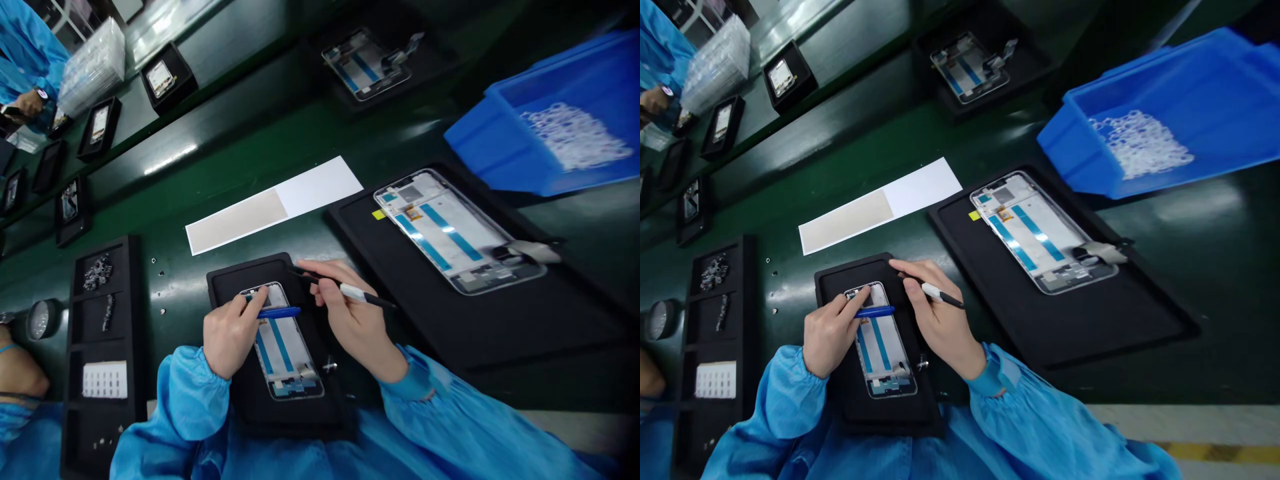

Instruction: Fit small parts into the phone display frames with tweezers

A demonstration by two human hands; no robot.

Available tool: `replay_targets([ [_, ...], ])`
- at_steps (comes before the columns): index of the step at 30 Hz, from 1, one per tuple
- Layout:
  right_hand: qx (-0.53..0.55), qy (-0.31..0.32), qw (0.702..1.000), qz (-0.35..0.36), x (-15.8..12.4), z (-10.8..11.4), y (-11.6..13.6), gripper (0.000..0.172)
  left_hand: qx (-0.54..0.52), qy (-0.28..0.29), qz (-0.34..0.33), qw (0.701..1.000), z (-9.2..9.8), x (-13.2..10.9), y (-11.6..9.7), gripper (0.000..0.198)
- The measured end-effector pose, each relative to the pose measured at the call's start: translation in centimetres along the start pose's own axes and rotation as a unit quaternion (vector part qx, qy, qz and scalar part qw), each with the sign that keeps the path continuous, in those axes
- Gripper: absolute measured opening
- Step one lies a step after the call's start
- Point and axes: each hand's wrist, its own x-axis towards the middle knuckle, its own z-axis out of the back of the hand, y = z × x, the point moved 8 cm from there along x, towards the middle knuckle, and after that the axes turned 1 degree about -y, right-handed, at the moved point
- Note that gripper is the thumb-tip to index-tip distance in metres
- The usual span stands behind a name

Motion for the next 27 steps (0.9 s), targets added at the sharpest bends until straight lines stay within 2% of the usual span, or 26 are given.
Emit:
replay_targets([
  [7,-0.015,0.017,0.999,-0.03,0.1,-0.6,-0.6,0.02,-0.035,0.051,0.025,0.998,-0.8,0.3,0.9,0.042],
  [12,-0.063,0.025,0.998,-0.018,0.3,-1.1,-0.7,0.018,-0.074,-0.056,0.022,0.995,0.0,-1.4,0.4,0.037],
  [14,-0.08,0.033,0.996,-0.005,0.3,-1.4,-0.6,0.021,-0.086,-0.08,0.023,0.993,0.1,-2.1,0.2,0.033],
  [18,-0.104,0.041,0.994,0.013,0.2,-1.8,-0.3,0.025,-0.1,-0.097,0.027,0.99,0.2,-2.5,0.0,0.033],
  [27,-0.125,0.051,0.989,0.061,-0.1,-2.2,0.8,0.019,-0.12,-0.098,0.028,0.987,0.1,-2.3,0.1,0.031],
])
